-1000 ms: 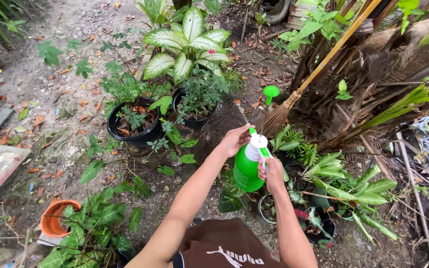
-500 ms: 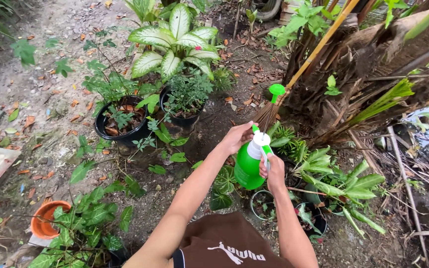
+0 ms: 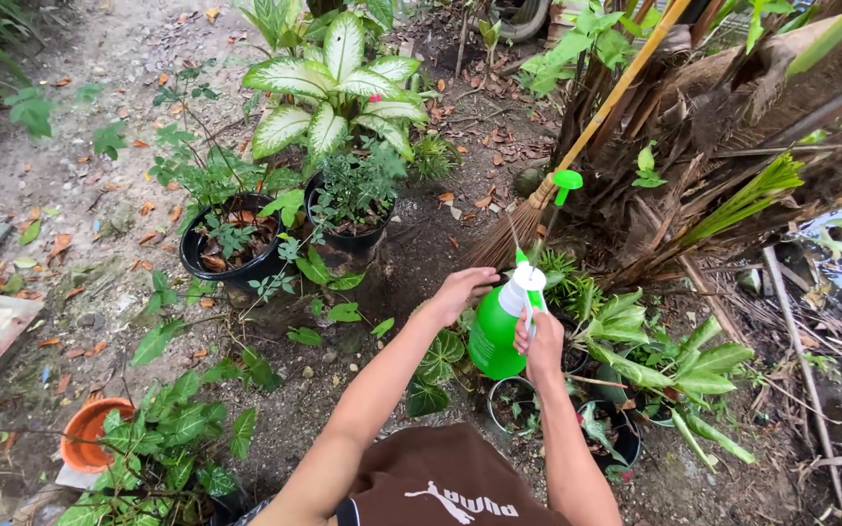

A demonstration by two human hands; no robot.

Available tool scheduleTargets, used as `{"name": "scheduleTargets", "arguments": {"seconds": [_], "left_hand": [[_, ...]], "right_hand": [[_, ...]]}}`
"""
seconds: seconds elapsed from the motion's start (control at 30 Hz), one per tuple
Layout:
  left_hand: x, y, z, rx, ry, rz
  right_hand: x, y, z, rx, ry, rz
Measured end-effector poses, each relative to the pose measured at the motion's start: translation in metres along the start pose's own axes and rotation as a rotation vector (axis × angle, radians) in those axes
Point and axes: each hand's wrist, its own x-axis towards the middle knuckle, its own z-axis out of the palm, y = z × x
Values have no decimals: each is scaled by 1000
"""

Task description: The person uses a green handheld pump sprayer to water multiple potted plants in an outdoor area. They move between different groups of plants, spraying the leaves and soil of each pot.

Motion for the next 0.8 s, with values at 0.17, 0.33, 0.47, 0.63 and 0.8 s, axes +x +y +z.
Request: {"name": "scheduleTargets", "arguments": {"seconds": [0.17,0.33,0.47,0.63,0.8], "left_hand": [[-10,0,2,45,-11,-36],[-16,-16,-10,28,43,-67],[-23,-32,-34,49,92,-93],[-47,-42,-72,-62,269,-41],[-76,-64,-136,-145,480,-40]], "right_hand": [[10,3,-11,1,-30,37],[15,9,-4,-27,-85,125],[27,30,-5,-80,-88,192],[36,47,-6,-53,-100,243],[54,81,-1,-85,-182,300]]}}
